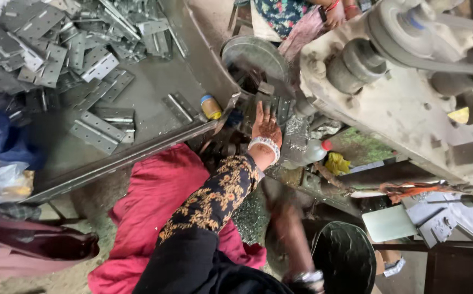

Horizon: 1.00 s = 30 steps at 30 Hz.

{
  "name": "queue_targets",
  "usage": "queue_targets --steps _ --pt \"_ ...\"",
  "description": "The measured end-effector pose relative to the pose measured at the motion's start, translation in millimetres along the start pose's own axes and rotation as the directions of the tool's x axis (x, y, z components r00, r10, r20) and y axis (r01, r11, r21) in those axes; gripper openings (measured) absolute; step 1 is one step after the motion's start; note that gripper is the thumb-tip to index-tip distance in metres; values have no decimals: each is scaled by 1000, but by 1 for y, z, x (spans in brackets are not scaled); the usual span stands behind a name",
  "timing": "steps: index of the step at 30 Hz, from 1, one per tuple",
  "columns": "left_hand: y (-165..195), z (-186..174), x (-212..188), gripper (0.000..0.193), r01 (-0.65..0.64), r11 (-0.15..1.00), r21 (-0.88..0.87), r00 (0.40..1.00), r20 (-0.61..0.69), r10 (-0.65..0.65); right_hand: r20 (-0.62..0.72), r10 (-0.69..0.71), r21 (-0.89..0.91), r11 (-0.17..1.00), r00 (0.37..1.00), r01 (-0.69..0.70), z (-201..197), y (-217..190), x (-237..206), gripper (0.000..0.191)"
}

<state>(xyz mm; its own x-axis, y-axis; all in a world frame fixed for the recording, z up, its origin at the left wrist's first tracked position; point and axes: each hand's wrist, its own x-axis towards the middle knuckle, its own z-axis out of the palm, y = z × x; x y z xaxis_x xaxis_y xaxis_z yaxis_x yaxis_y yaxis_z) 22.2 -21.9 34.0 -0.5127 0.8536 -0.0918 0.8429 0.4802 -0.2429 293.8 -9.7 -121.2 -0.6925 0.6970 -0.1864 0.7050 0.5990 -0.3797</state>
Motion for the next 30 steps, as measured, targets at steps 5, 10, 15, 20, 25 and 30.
queue_targets --steps 5,10,15,20,25,30 --pt "-2 4 11 55 14 1000 -24 998 -54 -15 175 -289 -554 761 941 337 32 -12 -25 23" --pt "-10 16 -24 59 -67 988 -140 982 -184 41 -316 -12 49 998 949 29 -51 -58 -17 45" --pt "-32 67 -99 31 -407 892 -196 792 -563 237 -458 -24 266 950 889 163 -108 -115 -18 40" --pt "-28 43 -82 27 -534 757 -376 719 -673 173 -374 134 115 989 918 -98 -94 -108 -13 49" --pt "28 -26 -45 23 -214 952 -218 971 62 233 -293 102 -56 991 951 -123 -85 -75 1 64" --pt "-3 1 -75 31 -89 865 -494 995 -80 56 -170 73 -114 989 983 -93 -82 -87 -12 66"
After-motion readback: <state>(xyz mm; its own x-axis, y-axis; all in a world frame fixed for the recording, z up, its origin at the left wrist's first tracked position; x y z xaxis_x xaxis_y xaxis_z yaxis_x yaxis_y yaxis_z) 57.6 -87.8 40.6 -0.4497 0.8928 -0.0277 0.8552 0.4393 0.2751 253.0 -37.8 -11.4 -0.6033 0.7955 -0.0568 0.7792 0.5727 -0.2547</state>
